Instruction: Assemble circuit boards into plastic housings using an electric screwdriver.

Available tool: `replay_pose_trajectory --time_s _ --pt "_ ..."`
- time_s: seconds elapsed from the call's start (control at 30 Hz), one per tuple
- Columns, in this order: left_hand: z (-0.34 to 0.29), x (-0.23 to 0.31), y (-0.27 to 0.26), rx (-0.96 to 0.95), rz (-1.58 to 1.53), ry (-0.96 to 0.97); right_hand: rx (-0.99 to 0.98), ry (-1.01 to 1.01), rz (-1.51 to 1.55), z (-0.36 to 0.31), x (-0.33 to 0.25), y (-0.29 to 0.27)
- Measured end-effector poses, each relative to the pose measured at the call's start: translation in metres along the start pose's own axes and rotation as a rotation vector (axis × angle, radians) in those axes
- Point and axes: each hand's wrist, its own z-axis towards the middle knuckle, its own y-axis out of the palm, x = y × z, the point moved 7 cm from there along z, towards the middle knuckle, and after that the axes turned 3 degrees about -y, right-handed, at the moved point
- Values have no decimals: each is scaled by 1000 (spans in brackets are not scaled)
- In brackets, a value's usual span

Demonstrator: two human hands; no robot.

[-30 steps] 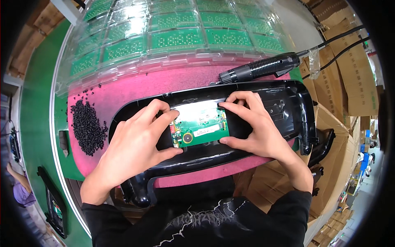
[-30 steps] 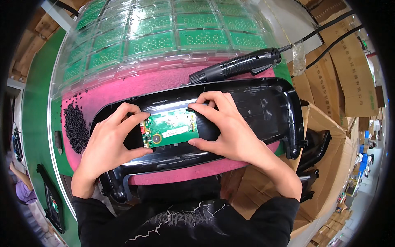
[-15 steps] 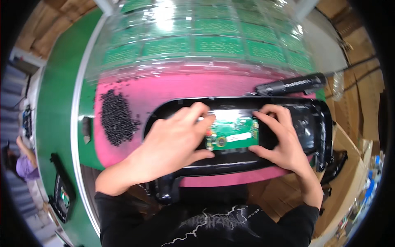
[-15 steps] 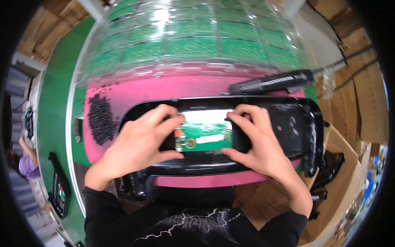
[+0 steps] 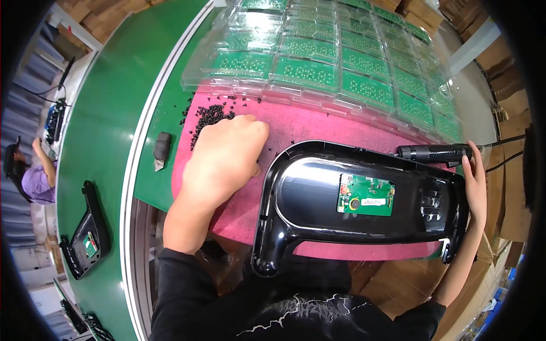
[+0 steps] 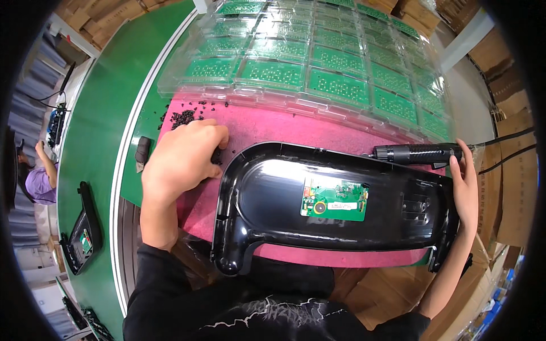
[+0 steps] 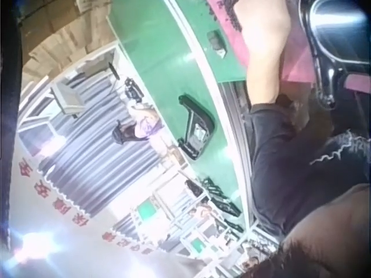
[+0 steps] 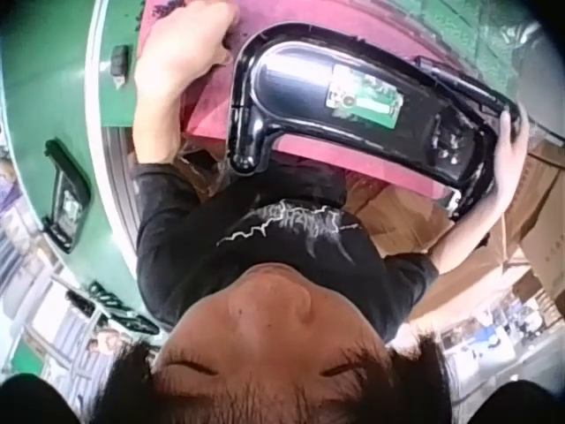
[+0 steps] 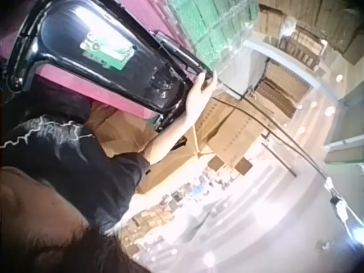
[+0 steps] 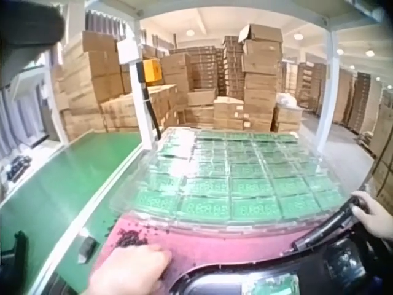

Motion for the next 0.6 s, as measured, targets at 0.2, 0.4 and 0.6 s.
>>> replay_pose_trajectory --time_s 0.2,0.4,0.6 --pt "14 7 9 46 15 -26 403 -83 561 -1 -31 13" --pt "19 3 7 -20 -96 39 81 -113 1310 0 -109 73" --pt "35 14 -22 66 -384 65 124 -221 1628 -9 -140 68"
